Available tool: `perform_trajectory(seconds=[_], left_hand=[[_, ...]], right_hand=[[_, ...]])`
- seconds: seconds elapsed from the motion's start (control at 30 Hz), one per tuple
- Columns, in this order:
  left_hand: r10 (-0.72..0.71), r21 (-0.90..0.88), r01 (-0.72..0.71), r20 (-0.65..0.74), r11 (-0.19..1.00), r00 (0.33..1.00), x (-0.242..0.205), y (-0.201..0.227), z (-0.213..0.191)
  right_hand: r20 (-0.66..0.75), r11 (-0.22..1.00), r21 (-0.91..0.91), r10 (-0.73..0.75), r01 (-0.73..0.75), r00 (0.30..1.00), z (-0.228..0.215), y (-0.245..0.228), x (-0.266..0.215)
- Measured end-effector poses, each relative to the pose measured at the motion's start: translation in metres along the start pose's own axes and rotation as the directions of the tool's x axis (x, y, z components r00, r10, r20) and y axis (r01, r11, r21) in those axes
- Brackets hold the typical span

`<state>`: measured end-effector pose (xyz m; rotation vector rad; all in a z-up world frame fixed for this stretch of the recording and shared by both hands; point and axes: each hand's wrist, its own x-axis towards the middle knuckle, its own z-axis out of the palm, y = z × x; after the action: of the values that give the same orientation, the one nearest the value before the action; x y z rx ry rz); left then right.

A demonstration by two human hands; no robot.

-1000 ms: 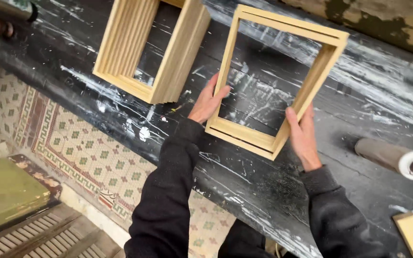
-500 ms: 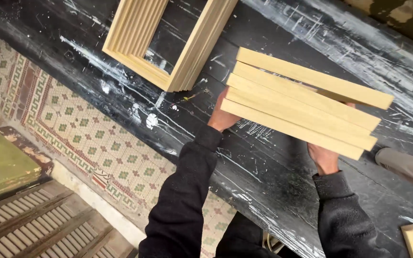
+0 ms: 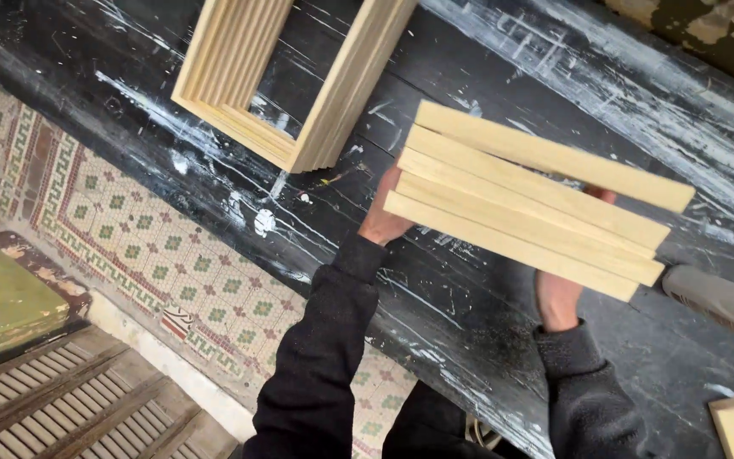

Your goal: Assembling wooden frames by sanding components and applying glue.

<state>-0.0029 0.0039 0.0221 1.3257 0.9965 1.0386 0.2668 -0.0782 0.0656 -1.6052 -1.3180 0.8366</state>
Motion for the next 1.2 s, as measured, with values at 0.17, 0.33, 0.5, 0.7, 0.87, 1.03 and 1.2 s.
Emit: perform_trajectory(seconds=[0.17, 0.33, 0.5, 0.7, 0.87, 1.03, 1.2], left_hand=[[-0.144, -0.089, 0.130, -0.177, 0.987, 0.974, -0.017, -0.059, 0.013], [-0.127, -0.052, 0.118, -0.251, 0.992, 0.960, -0.046, -0.101, 0.017], [-0.231, -0.297, 0.169, -0.185, 0.940, 0.955, -0.042, -0.102, 0.016], [-0.048, -0.091, 0.032, -0.182, 0.995, 0.982, -0.044, -0.109, 0.005], [-0.418, -0.722, 0.279, -0.016, 0.634, 0.908, -0.051, -0.128, -0.013], [-0.277, -0.452, 0.242, -0.012, 0.859, 0.961, -0.030, -0.076, -0.004], [-0.166, -0.104, 0.162, -0.031, 0.981, 0.986, -0.038, -0.097, 0.000]], right_hand=[[-0.188, 0.989, -0.071, 0.116, -0.132, 0.975, 0.014, -0.003, -0.020], [-0.171, 0.870, -0.492, -0.063, -0.030, 0.983, 0.006, 0.051, -0.057], [-0.260, 0.840, -0.542, -0.195, 0.024, 0.946, 0.011, 0.047, -0.038], [-0.216, 0.835, -0.522, 0.064, -0.171, 0.974, 0.008, 0.091, -0.078], [-0.184, 0.937, -0.337, -0.163, 0.094, 0.969, 0.007, 0.053, -0.078], [-0.315, 0.959, -0.281, -0.115, 0.023, 0.942, 0.003, 0.030, -0.046], [-0.367, 0.905, -0.419, -0.100, -0.068, 0.925, 0.002, 0.036, -0.046]])
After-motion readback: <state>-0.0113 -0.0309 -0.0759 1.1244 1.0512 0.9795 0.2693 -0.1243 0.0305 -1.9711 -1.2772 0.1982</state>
